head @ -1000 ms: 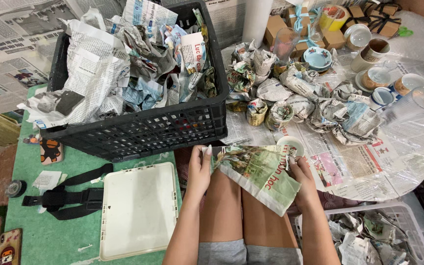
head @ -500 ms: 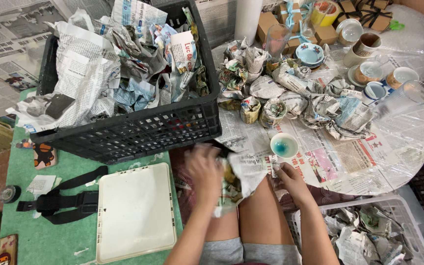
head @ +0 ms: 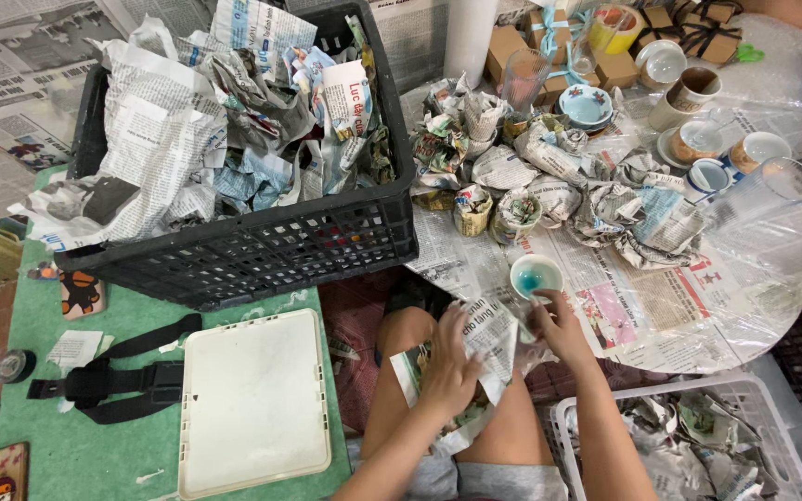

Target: The person sits on the floor and wraps small ceramic cups and saucers with newspaper. They pick up a piece of newspaper, place a ceramic item on it, fold the paper around the item, and place the wrapped bundle on a nearby table. The process is repeated for multiple items.

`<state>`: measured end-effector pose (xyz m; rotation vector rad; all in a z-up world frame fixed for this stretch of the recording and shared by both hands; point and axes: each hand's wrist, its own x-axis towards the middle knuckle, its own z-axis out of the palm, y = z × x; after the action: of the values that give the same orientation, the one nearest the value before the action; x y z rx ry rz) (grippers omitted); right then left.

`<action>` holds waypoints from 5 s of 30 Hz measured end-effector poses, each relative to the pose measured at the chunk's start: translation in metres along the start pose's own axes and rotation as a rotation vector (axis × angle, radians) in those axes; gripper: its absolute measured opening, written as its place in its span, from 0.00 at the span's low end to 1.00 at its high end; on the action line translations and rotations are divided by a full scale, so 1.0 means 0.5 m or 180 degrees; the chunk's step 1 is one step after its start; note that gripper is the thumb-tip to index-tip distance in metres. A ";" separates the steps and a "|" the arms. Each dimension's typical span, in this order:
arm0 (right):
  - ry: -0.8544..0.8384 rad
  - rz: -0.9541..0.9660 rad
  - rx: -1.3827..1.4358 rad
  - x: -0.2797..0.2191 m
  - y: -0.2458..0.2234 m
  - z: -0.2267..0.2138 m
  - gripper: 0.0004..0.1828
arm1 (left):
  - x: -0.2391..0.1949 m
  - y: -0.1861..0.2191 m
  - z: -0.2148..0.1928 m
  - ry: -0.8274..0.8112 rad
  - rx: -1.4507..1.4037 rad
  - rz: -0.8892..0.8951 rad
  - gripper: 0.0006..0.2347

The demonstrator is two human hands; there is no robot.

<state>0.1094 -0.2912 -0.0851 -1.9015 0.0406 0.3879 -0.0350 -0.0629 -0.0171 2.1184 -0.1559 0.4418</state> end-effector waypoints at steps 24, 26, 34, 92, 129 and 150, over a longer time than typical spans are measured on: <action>0.0930 -0.1313 0.0564 -0.190 -0.055 0.037 0.16 | 0.056 -0.017 -0.053 -0.0498 0.0911 -0.0728 0.27; 0.0867 -0.1328 0.0183 -0.227 -0.083 0.048 0.16 | 0.060 -0.023 -0.069 -0.0022 0.0184 -0.1492 0.21; -0.0131 -0.1242 -0.0307 -0.328 -0.165 0.120 0.15 | 0.051 0.003 -0.115 0.1799 -0.1200 -0.0586 0.23; -0.1034 -0.0928 0.2032 -0.353 -0.192 0.301 0.09 | -0.131 -0.054 -0.066 0.1015 0.2197 -0.0034 0.26; -0.0806 -0.2105 -0.1186 -0.367 -0.162 0.188 0.18 | -0.129 -0.193 -0.080 0.1344 0.0128 -0.0970 0.27; 0.0723 -0.2499 -0.1644 -0.372 -0.169 0.236 0.13 | -0.113 -0.003 -0.190 0.0260 -0.0315 -0.1654 0.12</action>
<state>-0.0777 -0.1816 0.0085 -2.2703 -0.6936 -0.3896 -0.1110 0.0136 0.0079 1.9452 0.4049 0.2032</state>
